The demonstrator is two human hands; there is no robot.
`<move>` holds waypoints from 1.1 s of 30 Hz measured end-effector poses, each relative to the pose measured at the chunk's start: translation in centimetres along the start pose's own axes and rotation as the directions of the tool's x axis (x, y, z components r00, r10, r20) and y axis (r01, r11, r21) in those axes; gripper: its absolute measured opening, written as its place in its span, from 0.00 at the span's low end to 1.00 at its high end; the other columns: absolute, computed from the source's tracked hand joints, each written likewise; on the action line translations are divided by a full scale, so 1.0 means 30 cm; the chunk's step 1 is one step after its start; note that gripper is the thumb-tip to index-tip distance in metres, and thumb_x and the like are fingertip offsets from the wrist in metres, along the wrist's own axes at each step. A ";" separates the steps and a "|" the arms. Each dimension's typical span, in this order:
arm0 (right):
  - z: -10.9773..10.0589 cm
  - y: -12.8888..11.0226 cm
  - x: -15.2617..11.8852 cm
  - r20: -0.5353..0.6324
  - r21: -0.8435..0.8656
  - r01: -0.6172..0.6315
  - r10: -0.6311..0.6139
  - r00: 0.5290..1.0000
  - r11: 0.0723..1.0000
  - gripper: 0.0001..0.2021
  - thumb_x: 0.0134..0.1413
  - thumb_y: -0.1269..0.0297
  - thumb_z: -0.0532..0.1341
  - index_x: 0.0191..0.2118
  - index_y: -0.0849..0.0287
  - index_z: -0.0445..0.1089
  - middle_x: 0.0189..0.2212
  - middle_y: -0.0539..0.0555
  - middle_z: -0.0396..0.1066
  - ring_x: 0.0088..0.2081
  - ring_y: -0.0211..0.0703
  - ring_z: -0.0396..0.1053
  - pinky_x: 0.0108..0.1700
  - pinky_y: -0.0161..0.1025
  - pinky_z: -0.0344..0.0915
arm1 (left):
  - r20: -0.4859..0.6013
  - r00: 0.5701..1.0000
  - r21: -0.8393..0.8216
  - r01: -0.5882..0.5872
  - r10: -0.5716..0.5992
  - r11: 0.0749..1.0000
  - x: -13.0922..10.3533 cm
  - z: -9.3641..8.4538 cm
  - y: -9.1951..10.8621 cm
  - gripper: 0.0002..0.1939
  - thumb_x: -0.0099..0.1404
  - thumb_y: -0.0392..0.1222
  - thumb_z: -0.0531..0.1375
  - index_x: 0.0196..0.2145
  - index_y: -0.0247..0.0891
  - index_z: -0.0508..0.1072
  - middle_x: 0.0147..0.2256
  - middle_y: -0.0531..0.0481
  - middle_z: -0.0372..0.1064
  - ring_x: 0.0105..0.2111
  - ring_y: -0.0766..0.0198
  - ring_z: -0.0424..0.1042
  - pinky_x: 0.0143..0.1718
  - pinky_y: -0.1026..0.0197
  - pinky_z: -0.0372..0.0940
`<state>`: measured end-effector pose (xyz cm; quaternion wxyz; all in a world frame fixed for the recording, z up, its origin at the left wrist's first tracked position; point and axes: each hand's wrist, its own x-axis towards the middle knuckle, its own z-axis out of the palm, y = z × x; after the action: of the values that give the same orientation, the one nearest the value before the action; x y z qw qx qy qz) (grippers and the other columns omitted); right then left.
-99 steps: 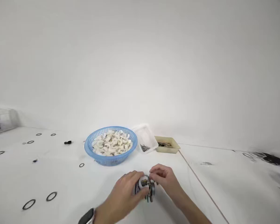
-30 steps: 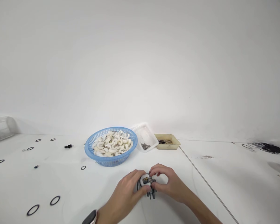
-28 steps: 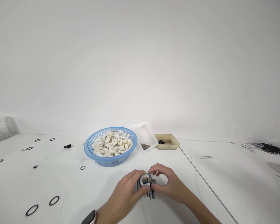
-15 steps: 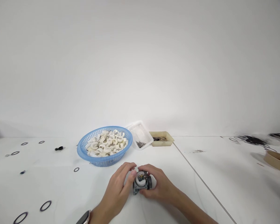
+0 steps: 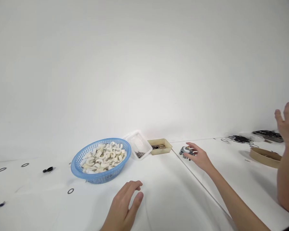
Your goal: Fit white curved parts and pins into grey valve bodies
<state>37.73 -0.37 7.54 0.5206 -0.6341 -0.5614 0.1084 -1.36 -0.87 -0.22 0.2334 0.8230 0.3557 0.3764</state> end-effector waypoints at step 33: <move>-0.969 0.285 0.255 -0.298 -0.445 -0.210 0.077 0.951 0.871 0.30 0.38 0.41 0.73 0.48 0.48 0.80 0.56 0.66 0.74 0.59 0.82 0.62 0.41 0.61 0.61 | -0.012 0.996 0.119 -0.087 0.089 0.989 -0.003 0.001 -0.007 0.14 0.79 0.54 0.48 0.53 0.50 0.68 0.44 0.52 0.73 0.43 0.61 0.74 0.45 0.61 0.70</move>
<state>66.49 -8.24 16.89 0.4130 -0.7904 -0.4453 -0.0804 -1.46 -0.82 -0.42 0.1642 0.8469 0.3428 0.3718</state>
